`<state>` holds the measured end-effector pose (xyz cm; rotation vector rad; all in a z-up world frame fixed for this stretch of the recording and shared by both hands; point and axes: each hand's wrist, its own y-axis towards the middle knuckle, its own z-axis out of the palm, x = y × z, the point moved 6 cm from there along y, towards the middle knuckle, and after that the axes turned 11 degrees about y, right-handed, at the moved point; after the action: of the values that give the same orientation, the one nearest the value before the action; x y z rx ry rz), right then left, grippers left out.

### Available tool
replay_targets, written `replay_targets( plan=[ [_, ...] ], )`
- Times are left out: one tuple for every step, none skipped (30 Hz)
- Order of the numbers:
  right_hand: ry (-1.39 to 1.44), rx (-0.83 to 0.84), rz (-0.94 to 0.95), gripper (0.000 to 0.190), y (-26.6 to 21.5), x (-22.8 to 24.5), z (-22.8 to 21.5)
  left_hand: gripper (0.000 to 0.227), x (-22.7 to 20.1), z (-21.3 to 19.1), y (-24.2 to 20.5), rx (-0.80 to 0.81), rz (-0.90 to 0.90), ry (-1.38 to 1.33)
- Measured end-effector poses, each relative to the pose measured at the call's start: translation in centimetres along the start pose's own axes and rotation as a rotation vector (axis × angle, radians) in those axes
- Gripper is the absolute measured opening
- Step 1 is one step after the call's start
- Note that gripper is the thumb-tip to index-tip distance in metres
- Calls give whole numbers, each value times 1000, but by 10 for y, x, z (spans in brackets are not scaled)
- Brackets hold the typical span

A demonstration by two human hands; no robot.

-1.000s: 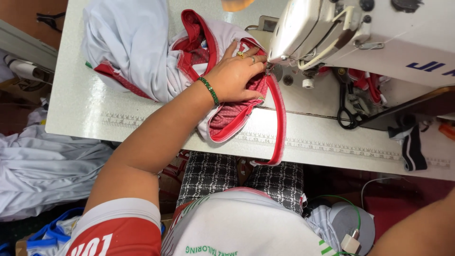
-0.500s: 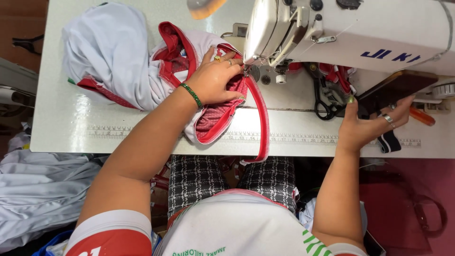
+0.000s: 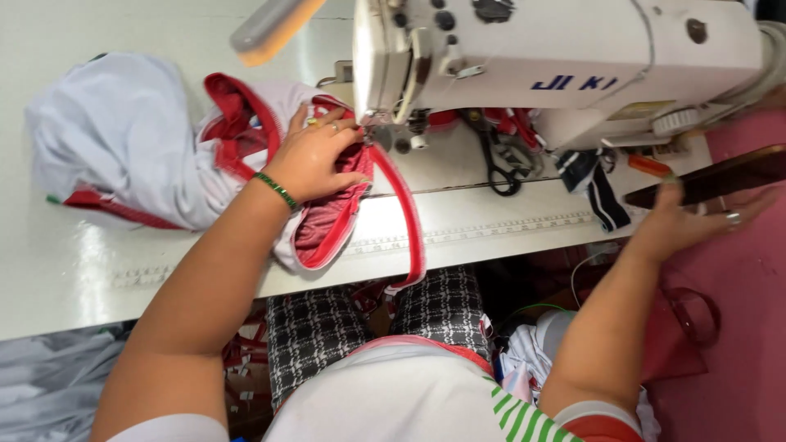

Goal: Trimming excess fabric from a garment using scissors at a sewing station.

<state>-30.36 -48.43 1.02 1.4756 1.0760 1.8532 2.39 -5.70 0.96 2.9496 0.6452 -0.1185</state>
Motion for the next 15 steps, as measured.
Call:
replay_targets(
  plan=[
    [-42, -58, -27, 95, 13, -33, -28, 67, 2, 0, -1, -13, -6, 4],
    [-50, -65, -30, 95, 24, -55, -42, 67, 0, -1, 0, -15, 5, 4],
    [-198, -72, -41, 98, 37, -78, -52, 67, 0, -1, 0, -18, -8, 3],
    [-347, -79, -52, 102, 51, -101, -63, 67, 0, -2, 0, -21, -20, 2],
    [-350, -81, -52, 102, 58, -104, -59, 67, 0, -1, 1, -20, -16, 1],
    [-499, -40, -51, 104, 66, -108, -52, 68, 0, 0, 2, -29, -15, 4],
    [-645, 0, -48, 107, 72, -112, -44, 69, 1, 0, 2, -37, -15, 9],
    [-646, -2, -47, 107, 74, -117, -38, 69, 0, 1, 3, -37, -12, 11],
    [-609, -35, 14, 111, 76, -125, -31, 67, 0, 1, 4, -34, -20, 18],
    [-572, -68, 75, 116, 77, -133, -25, 66, 1, 1, 4, -31, -27, 24],
    [-570, -65, 80, 116, 77, -148, -23, 66, 1, 2, 5, -26, -31, 26],
    [-513, -62, 97, 117, 76, -163, -20, 67, 2, 4, 5, -15, -36, 34],
    [-456, -58, 118, 117, 73, -177, -17, 69, 3, 6, 5, -1, -40, 44],
    [-454, -56, 125, 117, 74, -182, -13, 69, 3, 5, 5, 6, -44, 47],
    [-474, -79, 121, 115, 75, -184, -13, 69, 2, 3, 5, -12, -38, 50]
  ],
)
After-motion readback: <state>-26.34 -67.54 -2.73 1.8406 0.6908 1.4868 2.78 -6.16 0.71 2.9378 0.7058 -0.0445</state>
